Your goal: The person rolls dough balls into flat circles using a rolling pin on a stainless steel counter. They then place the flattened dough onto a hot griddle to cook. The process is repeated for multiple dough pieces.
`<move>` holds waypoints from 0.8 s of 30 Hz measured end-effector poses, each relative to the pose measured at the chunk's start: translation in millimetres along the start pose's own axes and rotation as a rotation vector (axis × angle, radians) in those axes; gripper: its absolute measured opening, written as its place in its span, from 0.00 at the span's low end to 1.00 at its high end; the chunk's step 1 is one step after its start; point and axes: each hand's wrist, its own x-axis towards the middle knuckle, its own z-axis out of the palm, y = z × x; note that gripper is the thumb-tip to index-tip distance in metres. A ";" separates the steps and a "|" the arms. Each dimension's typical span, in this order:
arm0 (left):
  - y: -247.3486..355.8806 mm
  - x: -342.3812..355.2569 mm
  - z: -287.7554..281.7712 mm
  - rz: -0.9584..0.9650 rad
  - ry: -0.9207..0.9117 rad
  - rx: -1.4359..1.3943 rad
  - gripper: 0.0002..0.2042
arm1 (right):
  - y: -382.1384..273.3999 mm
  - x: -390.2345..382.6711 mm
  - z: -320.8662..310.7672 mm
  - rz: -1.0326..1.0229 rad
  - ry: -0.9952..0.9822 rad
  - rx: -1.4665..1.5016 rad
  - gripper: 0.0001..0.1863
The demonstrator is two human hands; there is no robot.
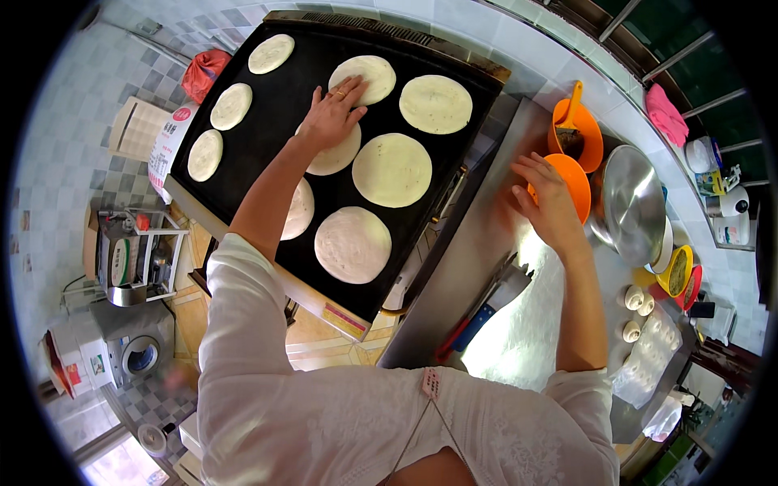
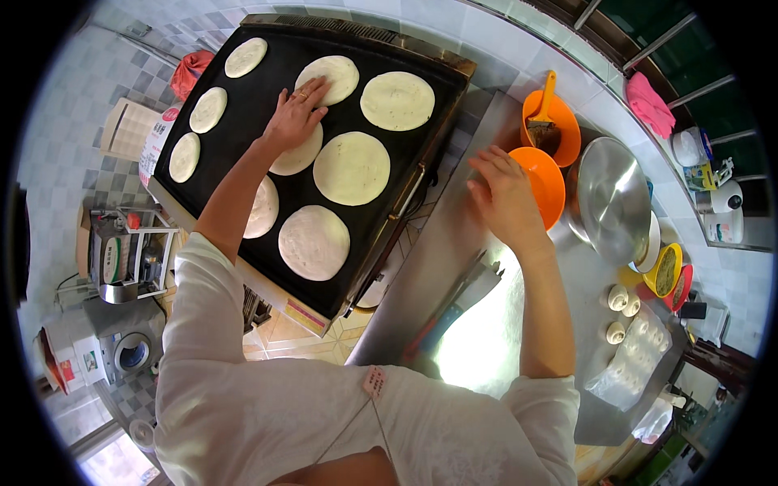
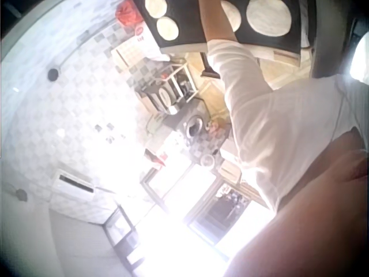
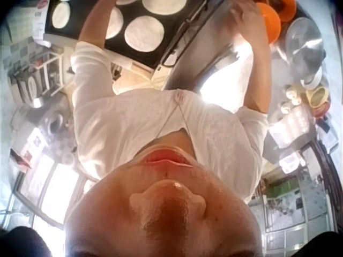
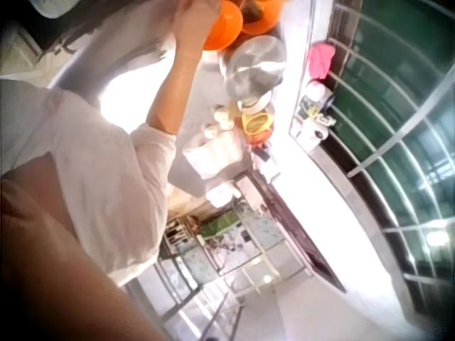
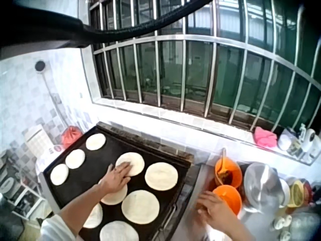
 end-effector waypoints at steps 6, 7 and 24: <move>59.3 -17.4 -22.3 0.312 -0.048 0.014 0.30 | -11.1 -19.2 -11.0 0.046 0.002 -0.001 0.18; 67.6 -26.6 -17.5 0.364 -0.091 -0.022 0.33 | -13.5 -21.5 -11.0 0.041 -0.005 0.000 0.18; 55.5 -36.6 -46.8 0.170 0.247 -0.287 0.14 | -30.2 -32.5 17.3 -0.059 -0.034 -0.027 0.18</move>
